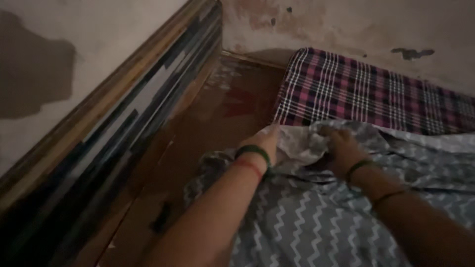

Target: The person spreads a grey patterned sheet over a mattress and tucks the edges into the sides and headboard of a wooden bed frame.

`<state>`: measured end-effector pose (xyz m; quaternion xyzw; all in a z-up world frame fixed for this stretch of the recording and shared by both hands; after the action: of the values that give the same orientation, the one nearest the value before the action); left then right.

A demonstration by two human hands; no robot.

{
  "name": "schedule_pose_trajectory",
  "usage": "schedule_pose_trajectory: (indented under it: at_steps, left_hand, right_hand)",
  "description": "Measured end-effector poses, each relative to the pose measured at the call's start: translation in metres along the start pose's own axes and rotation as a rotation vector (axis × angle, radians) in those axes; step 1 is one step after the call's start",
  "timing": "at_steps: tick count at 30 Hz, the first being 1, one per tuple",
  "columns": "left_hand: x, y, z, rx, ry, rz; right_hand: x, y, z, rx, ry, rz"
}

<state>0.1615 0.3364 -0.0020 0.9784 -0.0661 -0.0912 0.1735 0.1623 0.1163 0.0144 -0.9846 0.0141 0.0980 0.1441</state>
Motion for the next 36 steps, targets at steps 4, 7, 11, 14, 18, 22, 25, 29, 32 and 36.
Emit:
schedule_pose_trajectory:
  at_steps: [4,7,11,14,18,22,25,29,32,36]
  left_hand:
    - [0.021,0.005,0.022,0.057,-0.09,0.05]
    - [0.044,-0.008,0.028,-0.015,-0.051,0.051]
    - [0.089,-0.046,0.014,-0.615,0.118,-0.182]
    - [0.102,-0.022,-0.043,-0.694,0.595,0.112]
    - [0.101,-0.038,-0.088,-0.413,0.682,0.091]
    - [0.07,-0.049,-0.037,-0.197,0.279,-0.067]
    - [0.057,-0.026,0.009,-0.008,-0.077,0.0]
    - [0.051,-0.021,-0.006,0.186,0.034,-0.052]
    - [0.062,-0.02,-0.03,0.079,0.144,-0.13]
    - [0.08,-0.03,-0.012,-1.054,0.062,-0.37]
  right_hand:
    - [0.003,0.034,-0.022,0.076,-0.03,0.261]
    - [0.025,0.056,-0.016,-0.217,-0.181,0.289]
    - [0.071,0.106,0.001,0.076,-0.419,0.34]
    - [0.116,0.076,-0.103,-0.181,0.307,-0.18]
    - [0.077,0.057,-0.161,0.045,0.739,-0.565]
    - [0.068,0.086,-0.075,-0.066,0.242,-0.112]
    - [0.057,0.108,-0.034,-0.16,0.026,0.032]
    - [0.074,0.121,-0.021,-0.248,-0.007,0.012]
    - [0.103,0.138,-0.016,-0.307,-0.165,0.045]
    - [0.12,0.141,-0.083,0.11,0.464,-0.152]
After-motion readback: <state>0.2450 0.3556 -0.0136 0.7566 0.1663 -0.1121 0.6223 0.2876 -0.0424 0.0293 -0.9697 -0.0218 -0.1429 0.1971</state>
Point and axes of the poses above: each hand's wrist, its own x-axis towards the middle knuckle, its own z-axis out of the palm, y = z × x, the point moved 9 cm from there along x, towards the middle knuckle, and after that the axes turned 15 degrees about x, right-handed, at the moved point
